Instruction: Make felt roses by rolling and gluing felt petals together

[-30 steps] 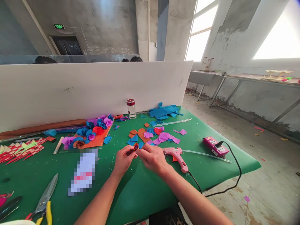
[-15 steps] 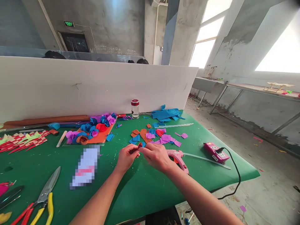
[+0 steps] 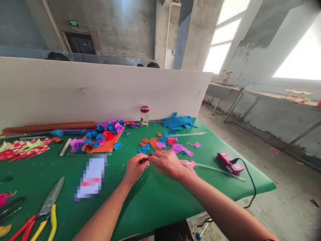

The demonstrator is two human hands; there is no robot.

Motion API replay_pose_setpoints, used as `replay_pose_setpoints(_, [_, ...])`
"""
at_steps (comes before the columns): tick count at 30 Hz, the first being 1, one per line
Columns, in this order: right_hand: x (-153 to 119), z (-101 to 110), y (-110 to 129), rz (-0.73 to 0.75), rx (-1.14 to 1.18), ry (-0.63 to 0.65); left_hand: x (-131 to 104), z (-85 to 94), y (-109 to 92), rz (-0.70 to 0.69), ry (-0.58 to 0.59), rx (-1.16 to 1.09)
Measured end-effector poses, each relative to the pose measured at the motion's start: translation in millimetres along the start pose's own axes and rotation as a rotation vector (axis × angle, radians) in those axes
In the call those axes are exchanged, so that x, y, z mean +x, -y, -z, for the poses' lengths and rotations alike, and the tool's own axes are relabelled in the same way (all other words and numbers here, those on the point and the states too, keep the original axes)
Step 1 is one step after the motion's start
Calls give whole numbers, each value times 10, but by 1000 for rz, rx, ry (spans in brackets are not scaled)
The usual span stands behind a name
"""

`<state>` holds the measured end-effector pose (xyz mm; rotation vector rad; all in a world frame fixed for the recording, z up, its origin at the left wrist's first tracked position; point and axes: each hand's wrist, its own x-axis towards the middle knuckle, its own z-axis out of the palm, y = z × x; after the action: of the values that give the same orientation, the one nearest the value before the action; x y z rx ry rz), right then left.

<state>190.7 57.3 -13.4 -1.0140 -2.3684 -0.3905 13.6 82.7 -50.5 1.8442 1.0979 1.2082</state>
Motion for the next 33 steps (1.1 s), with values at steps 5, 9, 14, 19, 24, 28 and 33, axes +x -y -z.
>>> replay_pose_setpoints(5, [5,27,-6,14,-36,30,2,-5,-3,5,1,-26])
replay_pose_setpoints(9, [1,55,-1,8,-41,23,3,-6,-23,19,-14,-62])
replay_pose_setpoints(14, [-12,28,-16,40,-41,-13,8,-3,-56,38,-40,-56])
replay_pose_setpoints(19, [0,-1,-8,11,-82,26,11,4,-68,31,-28,-59])
replay_pose_setpoints(24, [-1,-8,20,-42,-76,64,11,6,-48,29,-34,-64])
replay_pose_setpoints(28, [-13,-24,46,-99,-72,116,5,4,-37,22,-41,-62])
replay_pose_setpoints(33, [-16,15,102,-151,-3,53,2,-6,-8,39,-29,-85])
